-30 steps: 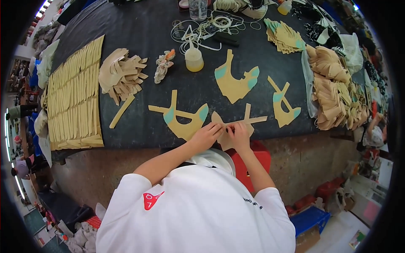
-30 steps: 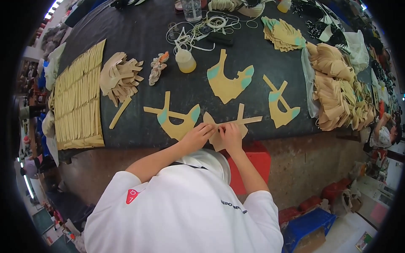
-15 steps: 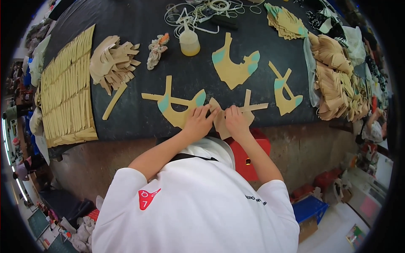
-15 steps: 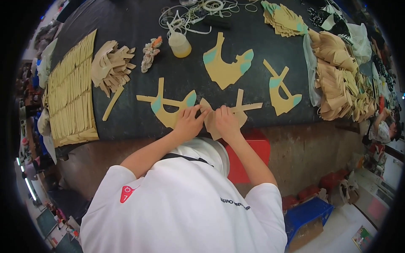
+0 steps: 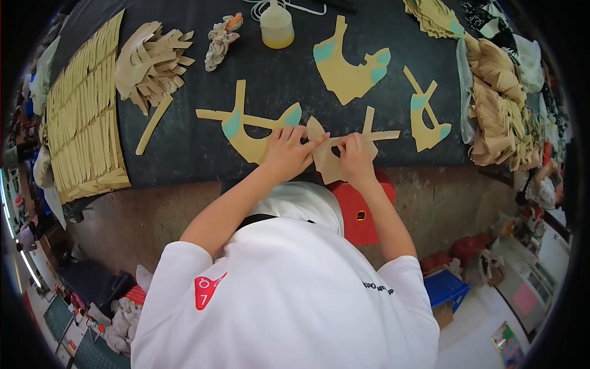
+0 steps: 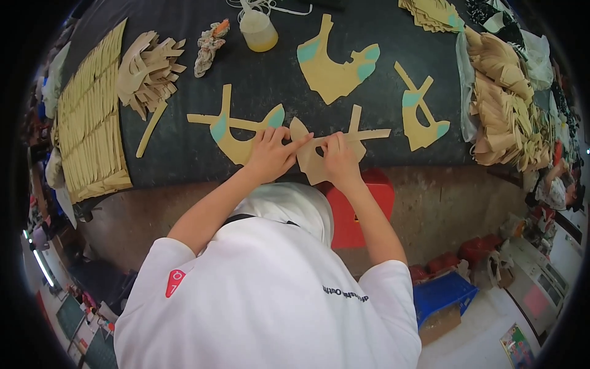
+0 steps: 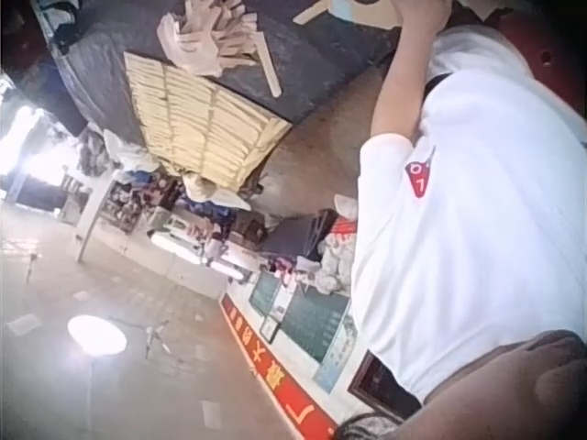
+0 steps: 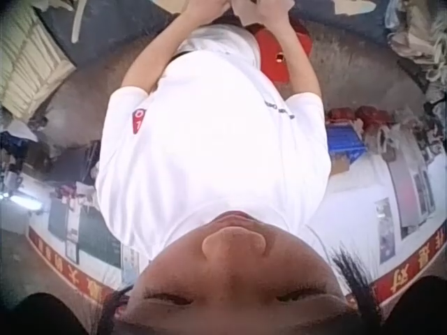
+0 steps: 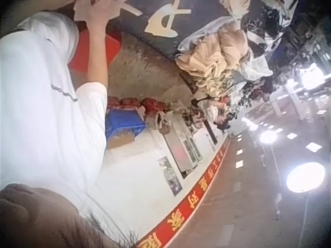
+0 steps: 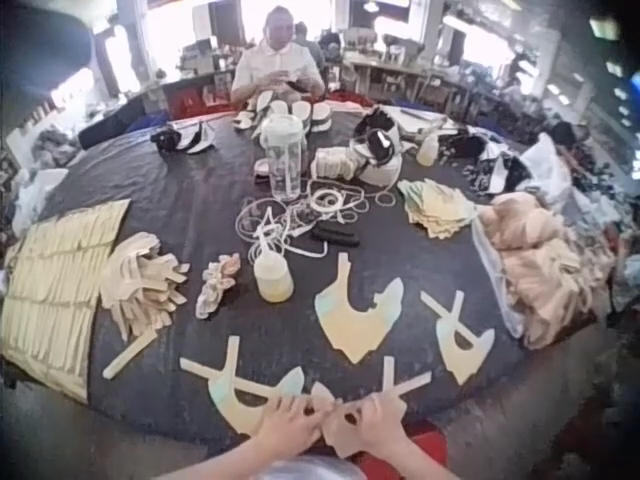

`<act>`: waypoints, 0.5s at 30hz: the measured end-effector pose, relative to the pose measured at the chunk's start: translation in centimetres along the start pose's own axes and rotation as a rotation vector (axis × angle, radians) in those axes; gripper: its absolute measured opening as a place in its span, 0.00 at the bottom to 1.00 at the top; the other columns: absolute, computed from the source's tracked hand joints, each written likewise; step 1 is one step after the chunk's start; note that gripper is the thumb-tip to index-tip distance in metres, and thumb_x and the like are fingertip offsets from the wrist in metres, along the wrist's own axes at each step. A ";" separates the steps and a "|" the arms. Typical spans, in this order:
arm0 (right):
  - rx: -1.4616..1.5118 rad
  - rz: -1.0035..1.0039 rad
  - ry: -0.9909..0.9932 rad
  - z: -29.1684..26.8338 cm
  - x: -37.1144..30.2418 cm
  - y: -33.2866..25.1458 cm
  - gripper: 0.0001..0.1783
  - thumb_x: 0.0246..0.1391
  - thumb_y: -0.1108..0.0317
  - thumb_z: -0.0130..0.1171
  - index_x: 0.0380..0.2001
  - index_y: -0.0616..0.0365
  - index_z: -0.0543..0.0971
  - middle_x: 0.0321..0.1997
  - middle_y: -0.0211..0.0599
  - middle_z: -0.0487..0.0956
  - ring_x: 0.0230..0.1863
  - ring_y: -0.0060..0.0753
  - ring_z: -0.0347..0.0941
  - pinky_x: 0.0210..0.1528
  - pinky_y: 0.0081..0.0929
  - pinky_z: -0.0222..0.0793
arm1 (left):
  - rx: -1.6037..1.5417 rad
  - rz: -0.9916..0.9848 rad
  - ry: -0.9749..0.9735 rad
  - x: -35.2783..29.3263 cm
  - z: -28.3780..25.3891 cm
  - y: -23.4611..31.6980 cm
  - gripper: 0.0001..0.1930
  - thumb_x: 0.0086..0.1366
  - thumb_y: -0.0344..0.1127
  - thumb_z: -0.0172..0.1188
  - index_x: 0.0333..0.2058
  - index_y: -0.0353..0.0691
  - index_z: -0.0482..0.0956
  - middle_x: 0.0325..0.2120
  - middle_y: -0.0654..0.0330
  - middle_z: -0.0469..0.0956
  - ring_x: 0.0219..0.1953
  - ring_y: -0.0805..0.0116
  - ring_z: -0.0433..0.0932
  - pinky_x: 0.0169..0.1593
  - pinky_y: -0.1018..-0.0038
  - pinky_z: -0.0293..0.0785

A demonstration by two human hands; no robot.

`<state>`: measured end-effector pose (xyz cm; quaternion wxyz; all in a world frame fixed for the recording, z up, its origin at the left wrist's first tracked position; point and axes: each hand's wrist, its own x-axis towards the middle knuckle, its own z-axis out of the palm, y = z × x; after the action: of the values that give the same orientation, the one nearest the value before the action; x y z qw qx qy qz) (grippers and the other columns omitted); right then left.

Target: Applying glue to shoe upper components and organizing them into a bag.

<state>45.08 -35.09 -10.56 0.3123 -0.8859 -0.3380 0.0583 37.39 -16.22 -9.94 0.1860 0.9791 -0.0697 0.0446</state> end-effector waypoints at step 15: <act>-0.319 -0.137 -0.153 0.0 0.7 -1.1 0.09 0.45 0.73 0.53 0.32 0.61 0.70 0.33 0.39 0.69 0.39 0.39 0.70 0.35 0.29 0.71 | 0.115 0.111 0.082 -1.9 0.7 2.4 0.24 0.48 0.33 0.57 0.48 0.47 0.76 0.25 0.66 0.67 0.30 0.69 0.65 0.36 0.73 0.59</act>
<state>45.03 -33.98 -9.83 0.1443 -0.8922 -0.4251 0.0497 35.20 -18.49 -9.97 0.1295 0.9801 -0.1135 0.0990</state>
